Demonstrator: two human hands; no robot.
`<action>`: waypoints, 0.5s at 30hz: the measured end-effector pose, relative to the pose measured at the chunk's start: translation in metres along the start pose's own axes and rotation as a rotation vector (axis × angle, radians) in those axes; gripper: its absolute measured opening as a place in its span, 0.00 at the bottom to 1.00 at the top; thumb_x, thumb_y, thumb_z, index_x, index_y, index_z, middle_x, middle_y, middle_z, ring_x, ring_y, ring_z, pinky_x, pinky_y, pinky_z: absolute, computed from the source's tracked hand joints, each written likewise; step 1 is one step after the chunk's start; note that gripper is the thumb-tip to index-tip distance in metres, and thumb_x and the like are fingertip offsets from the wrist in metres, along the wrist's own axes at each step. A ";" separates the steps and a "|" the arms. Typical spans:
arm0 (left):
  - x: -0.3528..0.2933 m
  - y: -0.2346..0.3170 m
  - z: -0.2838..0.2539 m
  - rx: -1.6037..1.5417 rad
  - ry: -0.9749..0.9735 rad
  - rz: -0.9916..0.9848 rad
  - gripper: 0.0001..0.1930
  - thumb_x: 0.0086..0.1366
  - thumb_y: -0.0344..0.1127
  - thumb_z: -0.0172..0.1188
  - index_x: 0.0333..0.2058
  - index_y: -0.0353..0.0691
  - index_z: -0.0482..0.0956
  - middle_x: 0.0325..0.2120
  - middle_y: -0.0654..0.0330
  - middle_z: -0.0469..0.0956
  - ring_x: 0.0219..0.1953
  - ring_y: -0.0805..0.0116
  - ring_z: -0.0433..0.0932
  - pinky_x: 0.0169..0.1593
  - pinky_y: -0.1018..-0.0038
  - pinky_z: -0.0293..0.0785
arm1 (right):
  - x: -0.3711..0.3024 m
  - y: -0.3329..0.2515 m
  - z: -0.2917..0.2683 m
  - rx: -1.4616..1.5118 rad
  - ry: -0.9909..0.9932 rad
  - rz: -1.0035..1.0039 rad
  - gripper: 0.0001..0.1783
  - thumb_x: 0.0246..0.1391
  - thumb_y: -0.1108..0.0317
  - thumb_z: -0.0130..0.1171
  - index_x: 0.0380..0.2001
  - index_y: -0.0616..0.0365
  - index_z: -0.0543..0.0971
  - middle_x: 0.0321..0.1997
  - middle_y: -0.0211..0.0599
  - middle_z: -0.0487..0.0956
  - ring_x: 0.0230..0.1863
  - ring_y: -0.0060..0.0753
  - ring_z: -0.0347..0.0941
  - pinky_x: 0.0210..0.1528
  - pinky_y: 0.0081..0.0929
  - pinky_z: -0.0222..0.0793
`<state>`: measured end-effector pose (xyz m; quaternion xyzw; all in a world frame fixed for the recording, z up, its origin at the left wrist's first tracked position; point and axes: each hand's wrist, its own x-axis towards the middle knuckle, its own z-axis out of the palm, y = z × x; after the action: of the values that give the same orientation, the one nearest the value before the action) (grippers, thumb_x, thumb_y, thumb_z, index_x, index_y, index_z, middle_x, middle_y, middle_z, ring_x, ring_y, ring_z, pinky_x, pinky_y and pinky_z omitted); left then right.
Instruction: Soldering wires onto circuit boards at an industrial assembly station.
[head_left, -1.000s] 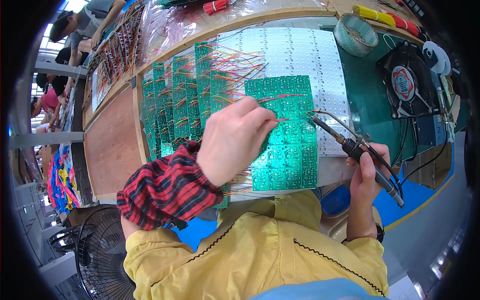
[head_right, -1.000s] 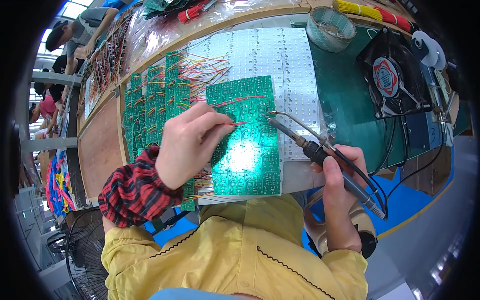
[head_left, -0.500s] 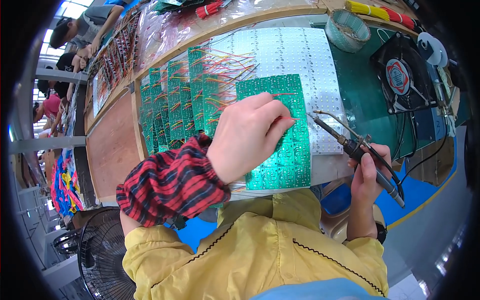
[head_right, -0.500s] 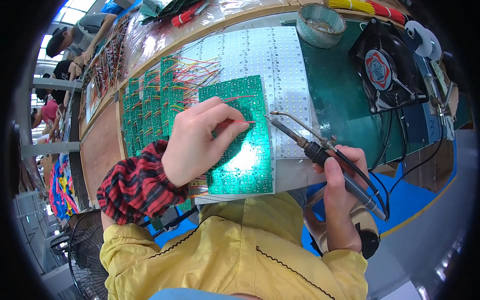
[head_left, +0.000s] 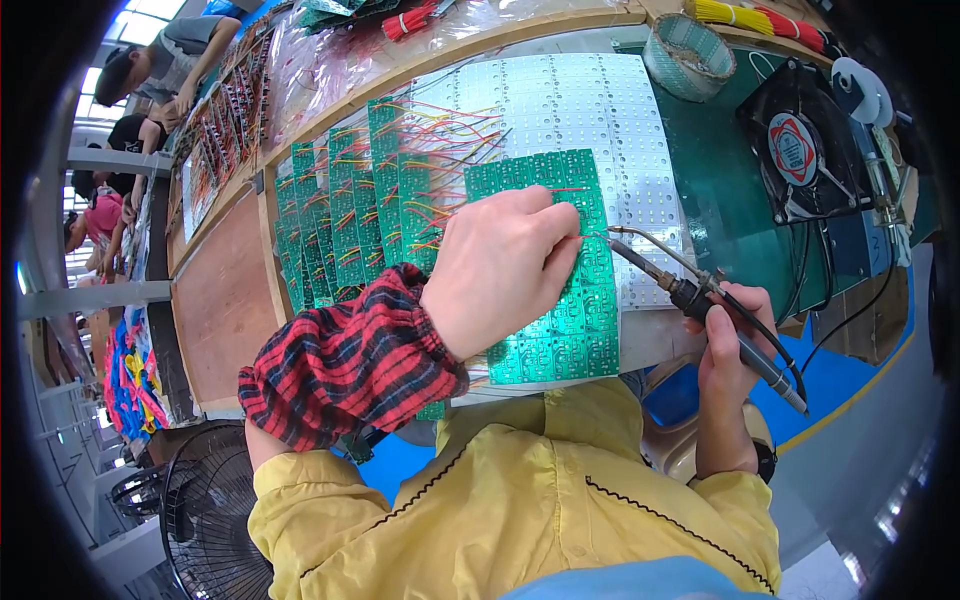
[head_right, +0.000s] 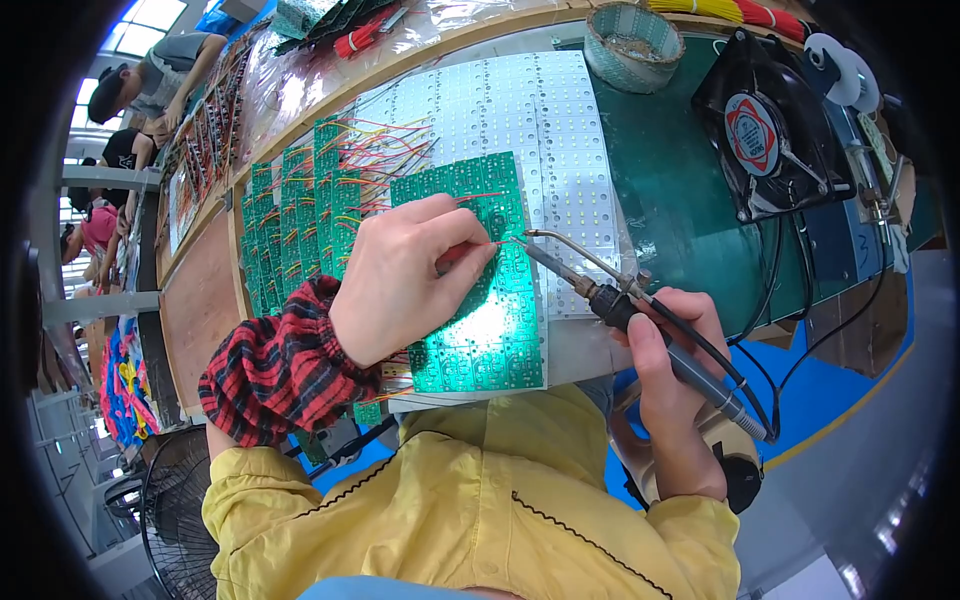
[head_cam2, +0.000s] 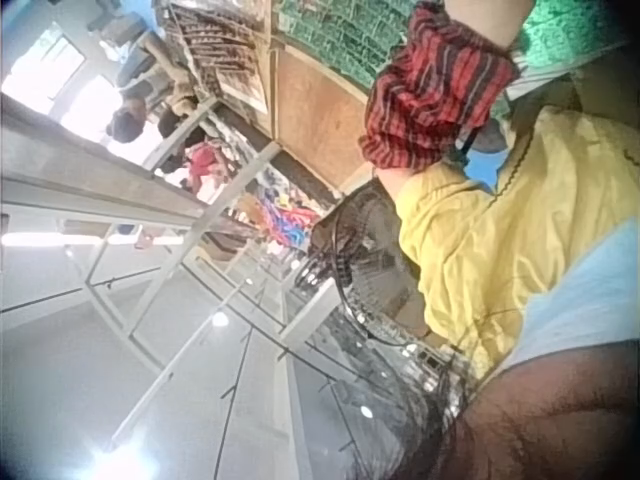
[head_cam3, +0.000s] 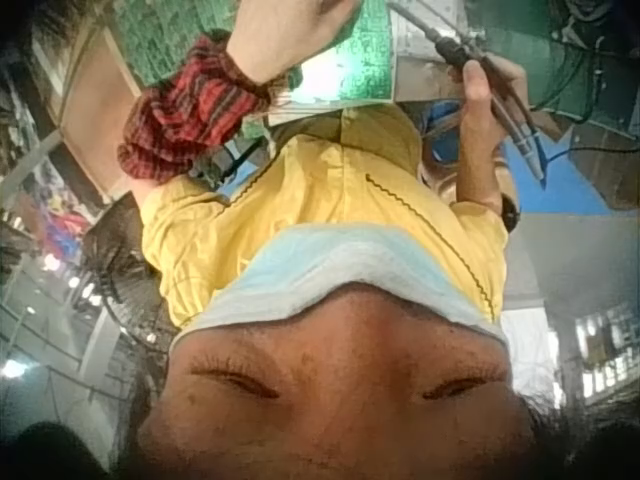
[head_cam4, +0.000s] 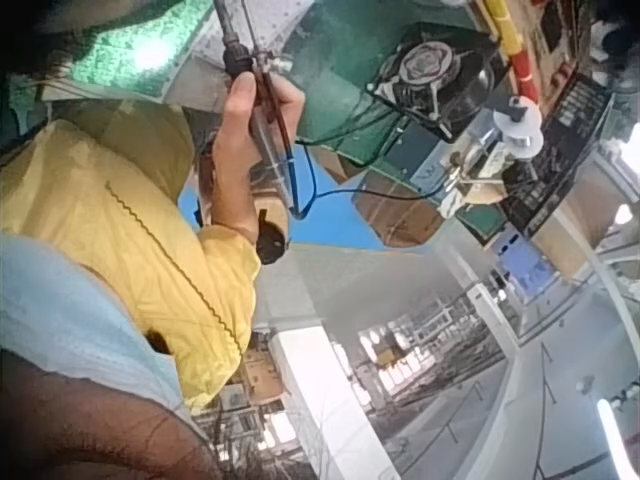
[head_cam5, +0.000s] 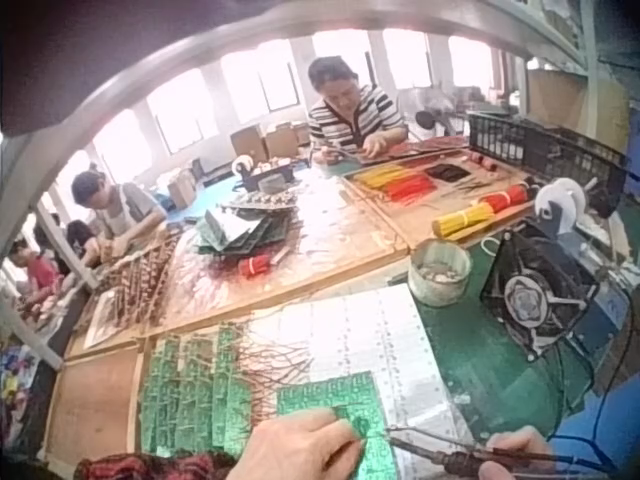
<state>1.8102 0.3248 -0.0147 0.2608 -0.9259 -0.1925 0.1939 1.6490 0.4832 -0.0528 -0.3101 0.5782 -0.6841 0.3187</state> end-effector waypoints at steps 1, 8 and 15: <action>0.001 0.001 0.000 0.000 0.001 0.000 0.04 0.49 0.29 0.59 0.20 0.37 0.72 0.16 0.58 0.68 0.20 0.61 0.71 0.23 0.69 0.67 | 0.000 0.000 0.001 0.000 -0.001 -0.001 0.10 0.46 0.74 0.54 0.32 0.64 0.66 0.31 0.36 0.69 0.32 0.24 0.71 0.31 0.22 0.75; 0.004 0.004 -0.002 0.066 -0.017 0.010 0.05 0.48 0.28 0.57 0.18 0.37 0.71 0.15 0.58 0.67 0.20 0.59 0.71 0.23 0.68 0.66 | 0.001 -0.002 0.005 -0.004 0.005 0.013 0.10 0.45 0.75 0.55 0.31 0.64 0.67 0.30 0.36 0.70 0.30 0.24 0.72 0.31 0.21 0.74; 0.006 0.006 -0.002 0.079 -0.046 -0.005 0.04 0.48 0.29 0.56 0.18 0.37 0.71 0.15 0.58 0.68 0.19 0.58 0.71 0.23 0.67 0.67 | 0.000 -0.001 0.005 -0.033 0.030 0.007 0.10 0.45 0.74 0.55 0.31 0.64 0.67 0.29 0.35 0.71 0.29 0.25 0.72 0.30 0.20 0.73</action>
<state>1.8035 0.3260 -0.0086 0.2663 -0.9363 -0.1622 0.1616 1.6528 0.4808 -0.0516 -0.3032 0.5953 -0.6778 0.3070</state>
